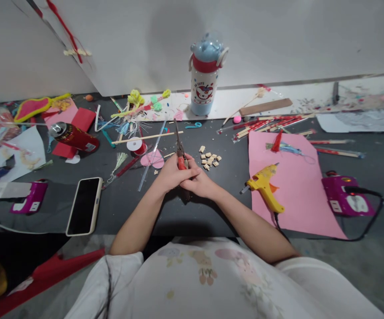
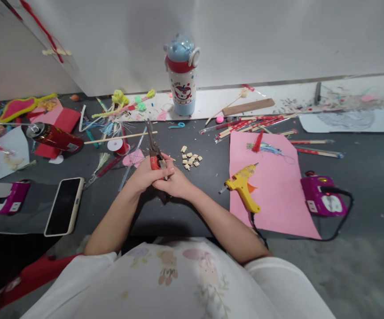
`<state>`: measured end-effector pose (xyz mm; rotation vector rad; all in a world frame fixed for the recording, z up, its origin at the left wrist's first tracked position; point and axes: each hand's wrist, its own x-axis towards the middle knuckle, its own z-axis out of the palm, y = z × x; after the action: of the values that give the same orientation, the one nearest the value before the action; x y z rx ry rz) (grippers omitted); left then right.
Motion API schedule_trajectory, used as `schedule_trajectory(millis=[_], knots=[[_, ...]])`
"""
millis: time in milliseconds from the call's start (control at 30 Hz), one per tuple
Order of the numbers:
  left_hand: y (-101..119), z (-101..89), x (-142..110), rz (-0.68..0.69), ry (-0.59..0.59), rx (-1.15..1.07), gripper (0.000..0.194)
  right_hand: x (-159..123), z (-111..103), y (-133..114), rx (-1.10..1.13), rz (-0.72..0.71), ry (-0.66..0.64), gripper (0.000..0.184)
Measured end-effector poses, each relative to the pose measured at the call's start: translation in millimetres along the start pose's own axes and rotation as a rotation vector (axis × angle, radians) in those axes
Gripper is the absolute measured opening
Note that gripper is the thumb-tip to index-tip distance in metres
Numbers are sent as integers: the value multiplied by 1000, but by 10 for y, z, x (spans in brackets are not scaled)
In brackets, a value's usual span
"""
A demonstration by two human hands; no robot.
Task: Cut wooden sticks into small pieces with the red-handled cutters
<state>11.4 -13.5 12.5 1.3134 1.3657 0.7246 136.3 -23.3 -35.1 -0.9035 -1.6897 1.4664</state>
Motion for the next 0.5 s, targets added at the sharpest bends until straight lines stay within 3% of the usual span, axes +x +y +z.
schedule_trajectory(millis=[167,267,333,400,500], knots=[[-3,-154,-28,110,-42,63,66,-12,-23,-103,-33,3,29,51],[-5,-317,-18,265,42,62,62,-33,-47,-218,-37,96,15,46],[-2,-412,-11,367,202,92,48,-42,-61,-274,-22,134,4,49],[-2,-485,-14,505,454,187,32,-45,-74,-298,-32,155,6,52],[-15,-559,-24,699,786,513,18,-46,-96,-296,-81,164,0,54]])
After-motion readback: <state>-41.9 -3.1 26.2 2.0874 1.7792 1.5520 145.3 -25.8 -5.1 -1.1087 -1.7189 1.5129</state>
